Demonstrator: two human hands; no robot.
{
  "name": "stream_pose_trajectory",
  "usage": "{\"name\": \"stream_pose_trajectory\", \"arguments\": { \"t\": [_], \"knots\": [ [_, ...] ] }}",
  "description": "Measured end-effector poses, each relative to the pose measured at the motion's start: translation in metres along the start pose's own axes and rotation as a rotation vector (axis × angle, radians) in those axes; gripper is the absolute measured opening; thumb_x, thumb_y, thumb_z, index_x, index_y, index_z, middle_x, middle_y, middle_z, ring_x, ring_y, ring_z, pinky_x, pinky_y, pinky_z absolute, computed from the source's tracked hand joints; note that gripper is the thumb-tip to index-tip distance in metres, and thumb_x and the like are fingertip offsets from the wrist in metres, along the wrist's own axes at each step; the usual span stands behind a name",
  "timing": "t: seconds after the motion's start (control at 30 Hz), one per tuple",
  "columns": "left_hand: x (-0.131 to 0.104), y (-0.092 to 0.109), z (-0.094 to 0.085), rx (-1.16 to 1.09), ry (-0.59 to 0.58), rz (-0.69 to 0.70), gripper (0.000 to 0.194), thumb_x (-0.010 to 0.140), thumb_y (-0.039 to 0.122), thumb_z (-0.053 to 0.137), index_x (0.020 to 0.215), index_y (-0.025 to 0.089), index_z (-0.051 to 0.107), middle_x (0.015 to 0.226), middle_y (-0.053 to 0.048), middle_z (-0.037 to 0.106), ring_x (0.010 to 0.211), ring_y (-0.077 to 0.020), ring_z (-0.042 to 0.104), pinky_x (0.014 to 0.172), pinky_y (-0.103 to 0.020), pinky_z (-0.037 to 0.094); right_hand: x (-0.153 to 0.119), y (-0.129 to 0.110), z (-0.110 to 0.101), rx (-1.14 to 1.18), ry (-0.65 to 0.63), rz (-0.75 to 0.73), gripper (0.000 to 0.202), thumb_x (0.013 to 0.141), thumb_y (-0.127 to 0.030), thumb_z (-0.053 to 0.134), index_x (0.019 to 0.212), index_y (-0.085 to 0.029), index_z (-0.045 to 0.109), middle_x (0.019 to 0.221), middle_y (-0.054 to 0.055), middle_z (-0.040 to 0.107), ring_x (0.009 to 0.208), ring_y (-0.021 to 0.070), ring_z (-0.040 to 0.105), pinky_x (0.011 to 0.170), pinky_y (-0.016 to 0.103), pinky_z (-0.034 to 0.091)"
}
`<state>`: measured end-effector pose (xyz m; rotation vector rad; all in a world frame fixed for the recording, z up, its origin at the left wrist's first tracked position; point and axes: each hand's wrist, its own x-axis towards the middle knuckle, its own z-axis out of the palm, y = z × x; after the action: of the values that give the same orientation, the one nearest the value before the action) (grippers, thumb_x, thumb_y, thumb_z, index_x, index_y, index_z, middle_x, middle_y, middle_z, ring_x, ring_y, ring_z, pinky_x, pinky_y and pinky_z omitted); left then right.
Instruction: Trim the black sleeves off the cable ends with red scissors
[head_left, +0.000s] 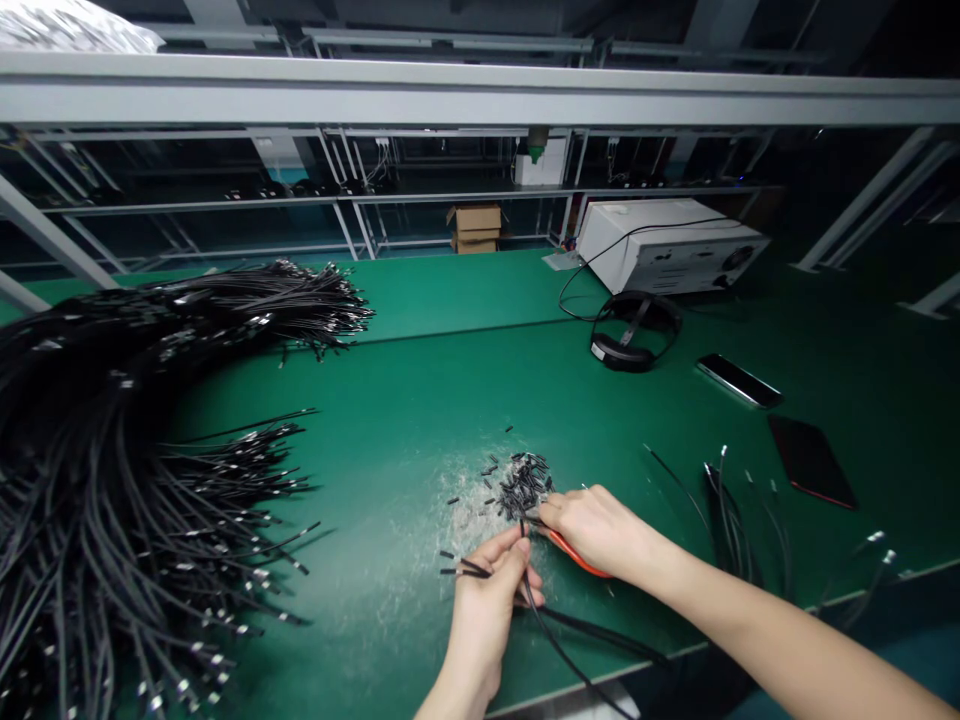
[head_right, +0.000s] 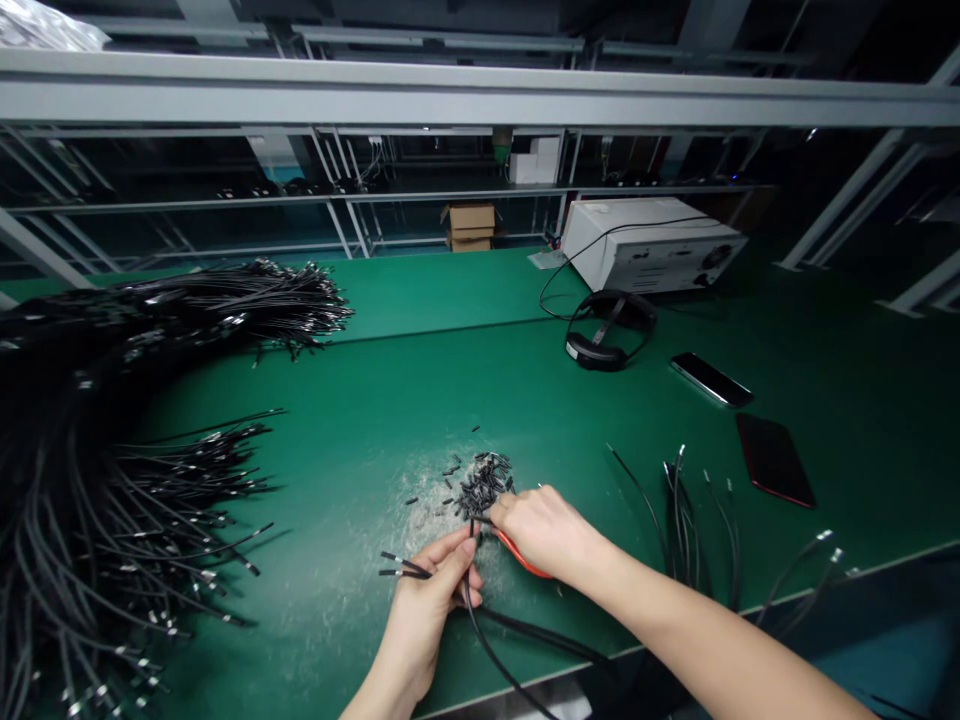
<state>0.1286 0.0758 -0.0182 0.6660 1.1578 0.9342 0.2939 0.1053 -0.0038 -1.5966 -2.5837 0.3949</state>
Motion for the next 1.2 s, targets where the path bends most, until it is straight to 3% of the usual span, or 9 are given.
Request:
{"name": "stream_pose_trajectory", "arguments": {
  "t": [0.13,0.23,0.33,0.4,0.47,0.7,0.93,1.1,1.2],
  "knots": [
    [0.001,-0.003,-0.005,-0.013,-0.040,-0.034,0.039,0.070,0.034,0.069,0.097,0.007,0.065,0.048,0.000,0.061,0.038,-0.0089,0.054,0.043,-0.019,0.042,0.003,0.005,0.001,0.169,-0.006,0.070,0.019,0.086,-0.031,0.048,0.078,-0.019,0.060,0.075,0.005,0.066,0.068,0.0188,0.063,0.057,0.024,0.037],
    [0.002,-0.006,-0.006,-0.017,-0.074,-0.042,0.040,0.070,0.037,0.068,0.098,0.009,0.064,0.047,0.000,0.062,0.037,-0.0092,0.054,0.041,-0.019,0.041,0.005,-0.001,0.006,0.309,0.000,0.140,0.030,0.092,-0.037,0.036,0.083,-0.018,0.059,0.063,0.001,0.062,0.053,0.0133,0.059,0.050,0.020,0.038],
    [0.003,-0.008,-0.005,-0.013,-0.068,-0.017,0.039,0.067,0.039,0.070,0.094,0.010,0.065,0.044,0.001,0.061,0.033,-0.0095,0.053,0.039,-0.019,0.039,0.005,-0.014,0.013,0.701,0.006,0.252,0.037,0.092,-0.045,0.029,0.087,-0.018,0.054,0.048,-0.006,0.047,0.036,0.0086,0.046,0.037,0.017,0.034],
    [0.003,-0.008,-0.003,0.000,-0.033,0.010,0.035,0.062,0.036,0.074,0.086,0.012,0.066,0.047,0.001,0.062,0.034,-0.0090,0.054,0.039,-0.018,0.039,0.004,-0.023,0.014,1.026,0.050,0.336,0.035,0.088,-0.049,0.039,0.081,-0.018,0.052,0.043,-0.009,0.039,0.033,0.0069,0.039,0.033,0.015,0.031],
    [0.002,-0.007,-0.003,0.016,-0.011,0.023,0.029,0.061,0.034,0.076,0.079,0.013,0.065,0.055,0.000,0.065,0.038,-0.0088,0.056,0.041,-0.018,0.040,0.002,-0.028,0.011,1.190,0.100,0.357,0.032,0.083,-0.049,0.050,0.076,-0.018,0.051,0.043,-0.009,0.039,0.032,0.0057,0.037,0.032,0.014,0.030],
    [-0.012,0.006,-0.002,-0.006,-0.049,-0.008,0.021,0.070,0.034,0.069,0.075,0.014,0.066,0.060,-0.003,0.068,0.050,-0.0110,0.060,0.054,-0.020,0.044,-0.006,-0.025,-0.007,1.271,0.075,0.230,0.030,0.080,-0.045,0.055,0.082,-0.015,0.057,0.047,-0.007,0.045,0.033,0.0046,0.038,0.032,0.014,0.031],
    [-0.017,0.009,0.003,-0.146,-0.114,-0.063,0.023,0.071,0.034,0.069,0.077,0.011,0.069,0.058,-0.003,0.067,0.047,-0.0087,0.056,0.051,-0.018,0.041,-0.008,-0.021,-0.007,1.322,0.042,0.180,0.032,0.081,-0.045,0.054,0.089,-0.014,0.058,0.062,-0.003,0.056,0.036,0.0032,0.041,0.032,0.013,0.033],
    [-0.015,0.009,0.002,-0.171,-0.137,-0.108,0.022,0.068,0.033,0.072,0.073,0.012,0.069,0.057,-0.004,0.068,0.046,-0.0098,0.058,0.050,-0.018,0.042,-0.008,-0.026,-0.011,1.316,0.140,0.318,0.034,0.081,-0.049,0.053,0.091,-0.016,0.057,0.065,-0.004,0.054,0.036,0.0034,0.042,0.031,0.013,0.033],
    [-0.015,0.010,0.002,-0.168,-0.140,-0.103,0.021,0.067,0.032,0.072,0.072,0.012,0.068,0.057,-0.004,0.068,0.046,-0.0096,0.058,0.049,-0.017,0.042,-0.009,-0.032,-0.015,1.358,0.138,0.328,0.036,0.081,-0.051,0.050,0.087,-0.017,0.056,0.055,-0.006,0.049,0.033,0.0039,0.038,0.030,0.014,0.031]
  ]
}}
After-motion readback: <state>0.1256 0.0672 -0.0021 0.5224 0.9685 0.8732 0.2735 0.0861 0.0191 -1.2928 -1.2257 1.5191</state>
